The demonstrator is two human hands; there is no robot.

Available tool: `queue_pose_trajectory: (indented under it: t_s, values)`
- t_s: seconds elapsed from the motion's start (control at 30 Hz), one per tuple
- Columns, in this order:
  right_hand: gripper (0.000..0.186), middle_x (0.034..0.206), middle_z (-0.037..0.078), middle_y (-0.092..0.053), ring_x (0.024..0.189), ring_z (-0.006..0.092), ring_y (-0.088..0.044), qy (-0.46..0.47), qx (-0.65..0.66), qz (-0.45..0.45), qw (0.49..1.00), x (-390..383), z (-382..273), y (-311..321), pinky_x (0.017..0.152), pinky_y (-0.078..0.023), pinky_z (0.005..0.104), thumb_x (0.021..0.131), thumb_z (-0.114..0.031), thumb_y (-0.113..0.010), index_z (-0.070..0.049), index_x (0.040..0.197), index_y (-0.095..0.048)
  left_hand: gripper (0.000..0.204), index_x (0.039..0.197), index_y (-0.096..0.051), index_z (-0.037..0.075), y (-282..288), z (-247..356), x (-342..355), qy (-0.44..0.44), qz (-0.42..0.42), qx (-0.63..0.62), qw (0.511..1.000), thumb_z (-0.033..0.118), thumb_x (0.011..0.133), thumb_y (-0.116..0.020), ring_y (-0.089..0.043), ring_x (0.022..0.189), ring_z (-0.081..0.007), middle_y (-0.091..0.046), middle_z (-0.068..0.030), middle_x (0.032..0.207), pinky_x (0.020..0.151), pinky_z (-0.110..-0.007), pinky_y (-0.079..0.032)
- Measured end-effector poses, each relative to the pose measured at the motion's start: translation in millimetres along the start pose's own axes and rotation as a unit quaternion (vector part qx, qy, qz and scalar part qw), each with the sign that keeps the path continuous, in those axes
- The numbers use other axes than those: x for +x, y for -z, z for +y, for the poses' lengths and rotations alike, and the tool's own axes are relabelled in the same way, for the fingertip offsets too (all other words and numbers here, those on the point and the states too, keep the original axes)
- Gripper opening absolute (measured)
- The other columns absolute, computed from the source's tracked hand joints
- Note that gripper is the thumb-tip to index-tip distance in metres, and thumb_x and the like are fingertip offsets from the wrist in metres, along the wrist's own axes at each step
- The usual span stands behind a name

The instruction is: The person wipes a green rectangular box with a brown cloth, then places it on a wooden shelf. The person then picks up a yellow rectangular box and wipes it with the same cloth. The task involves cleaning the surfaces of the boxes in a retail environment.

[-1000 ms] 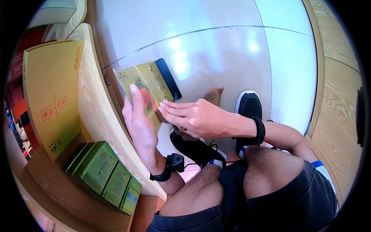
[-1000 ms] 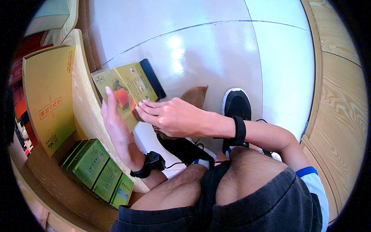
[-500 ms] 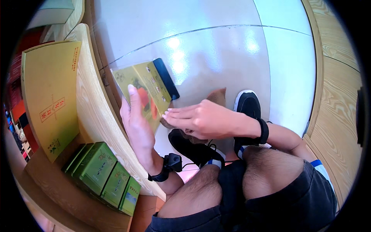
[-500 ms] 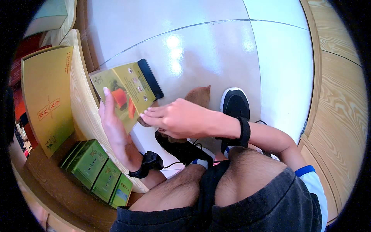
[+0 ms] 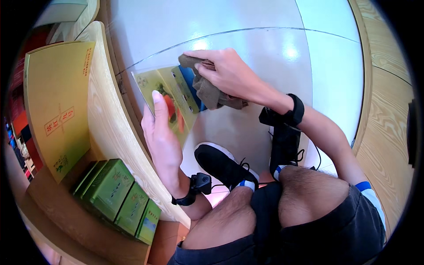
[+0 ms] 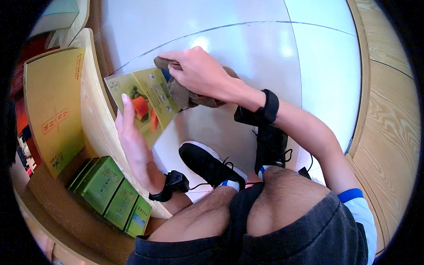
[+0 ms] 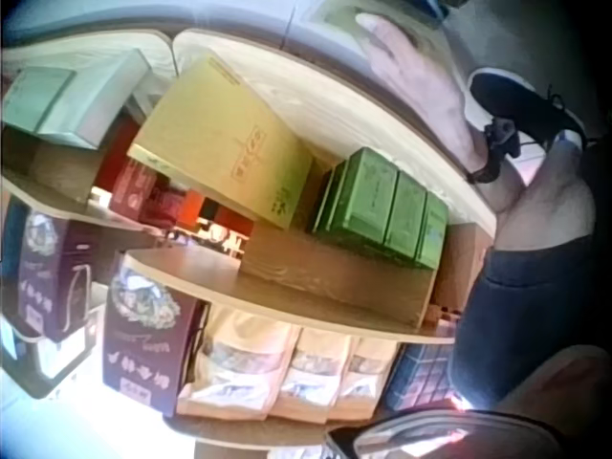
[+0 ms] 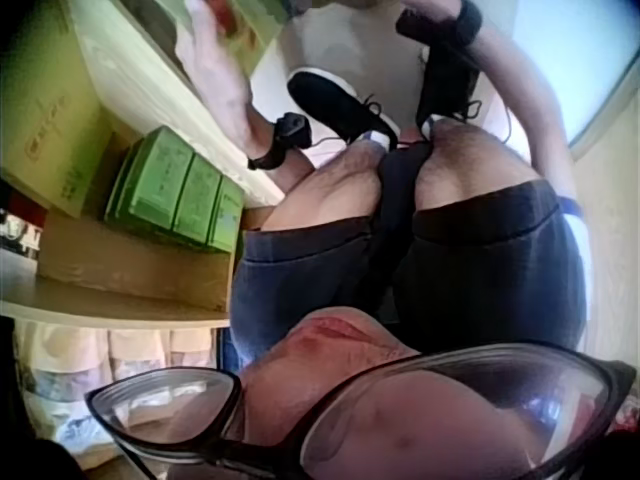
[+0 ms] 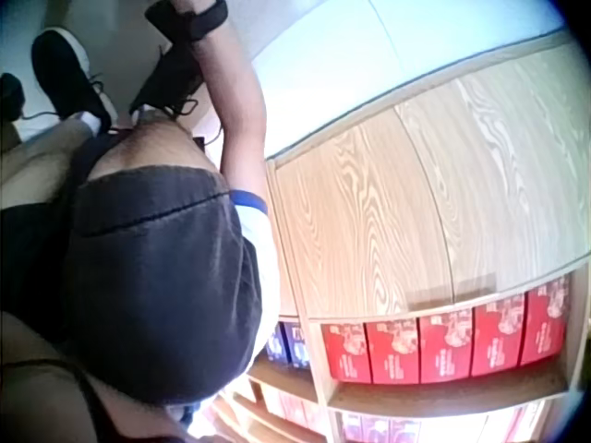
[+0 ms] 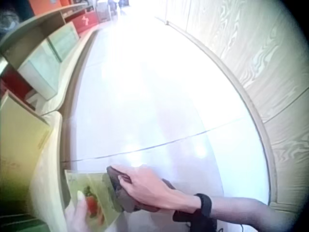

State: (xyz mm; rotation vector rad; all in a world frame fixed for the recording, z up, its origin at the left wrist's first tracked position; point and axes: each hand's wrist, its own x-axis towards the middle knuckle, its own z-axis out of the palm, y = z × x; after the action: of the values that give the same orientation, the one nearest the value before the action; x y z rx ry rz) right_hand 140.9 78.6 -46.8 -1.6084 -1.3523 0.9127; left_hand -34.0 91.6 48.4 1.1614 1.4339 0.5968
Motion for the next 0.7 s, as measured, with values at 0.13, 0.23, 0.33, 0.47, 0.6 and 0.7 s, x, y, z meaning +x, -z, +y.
queue_pose_trajectory:
  t_s: [0.13, 0.23, 0.33, 0.47, 0.6, 0.7]
  values:
    - [0.038, 0.088, 0.025, -0.070, 0.073, 0.0354, -0.069, 0.003, -0.026, -0.001, 1.000, 4.0, 7.1, -17.0, 0.072, -0.056, 0.0390, 0.094, -0.007, -0.061, -0.006, 0.131, -0.066, 0.051, 0.126, -0.060, -0.005, -5.1, -6.5, 1.8, 0.007, -0.019, -0.032, 0.999, 0.041, 0.111, -0.042, -0.057, 0.097, -0.0167, -0.066, -0.0114, 0.108, 0.089, -0.032, -0.046]
    - [0.037, 0.106, 0.026, -0.070, 0.090, 0.0412, -0.071, 0.020, -0.010, -0.008, 1.000, 10.4, -3.6, -27.2, 0.081, -0.057, 0.0419, 0.093, -0.006, -0.061, -0.004, 0.130, -0.066, 0.050, 0.129, -0.058, -0.005, -0.5, 1.7, -1.3, -0.001, -0.023, 0.005, 1.000, 0.039, 0.111, -0.043, -0.058, 0.098, -0.0166, -0.066, -0.0116, 0.111, 0.088, -0.031, -0.047]
    - [0.040, 0.113, 0.024, -0.069, 0.093, 0.0418, -0.070, 0.060, -0.027, -0.014, 0.998, 12.2, -5.0, -36.4, 0.084, -0.057, 0.0443, 0.093, -0.006, -0.061, -0.004, 0.133, -0.063, 0.051, 0.131, -0.057, -0.006, 0.3, 2.3, -0.5, -0.005, -0.022, -0.021, 1.000, 0.038, 0.111, -0.043, -0.059, 0.100, -0.0173, -0.065, -0.0125, 0.114, 0.090, -0.032, -0.048]
    - [0.045, 0.122, 0.022, -0.068, 0.093, 0.0418, -0.070, 0.081, -0.032, -0.018, 0.996, 6.9, -2.0, -41.7, 0.085, -0.058, 0.0452, 0.092, -0.005, -0.061, -0.003, 0.137, -0.059, 0.052, 0.134, -0.055, -0.007, 0.9, 1.0, -0.9, 0.008, -0.022, -0.043, 0.999, 0.038, 0.112, -0.042, -0.060, 0.105, -0.0188, -0.064, -0.0150, 0.119, 0.094, -0.033, -0.049]
    - [0.048, 0.128, 0.020, -0.066, 0.094, 0.0416, -0.070, 0.082, -0.024, -0.041, 0.995, 6.2, -3.3, -39.5, 0.086, -0.058, 0.0442, 0.092, -0.005, -0.061, -0.003, 0.140, -0.057, 0.053, 0.136, -0.054, -0.008, 0.6, 1.1, -1.7, 0.019, -0.019, -0.062, 0.998, 0.038, 0.111, -0.042, -0.060, 0.107, -0.0197, -0.063, -0.0163, 0.122, 0.095, -0.034, -0.049]
    - [0.048, 0.130, 0.020, -0.065, 0.095, 0.0412, -0.070, 0.076, -0.029, -0.043, 0.996, 0.2, 3.2, -36.2, 0.087, -0.058, 0.0434, 0.092, -0.004, -0.061, -0.002, 0.140, -0.056, 0.054, 0.136, -0.054, -0.008, -3.8, -2.4, -0.8, 0.016, -0.032, -0.048, 0.998, 0.039, 0.111, -0.042, -0.060, 0.108, -0.0201, -0.063, -0.0165, 0.123, 0.096, -0.034, -0.048]
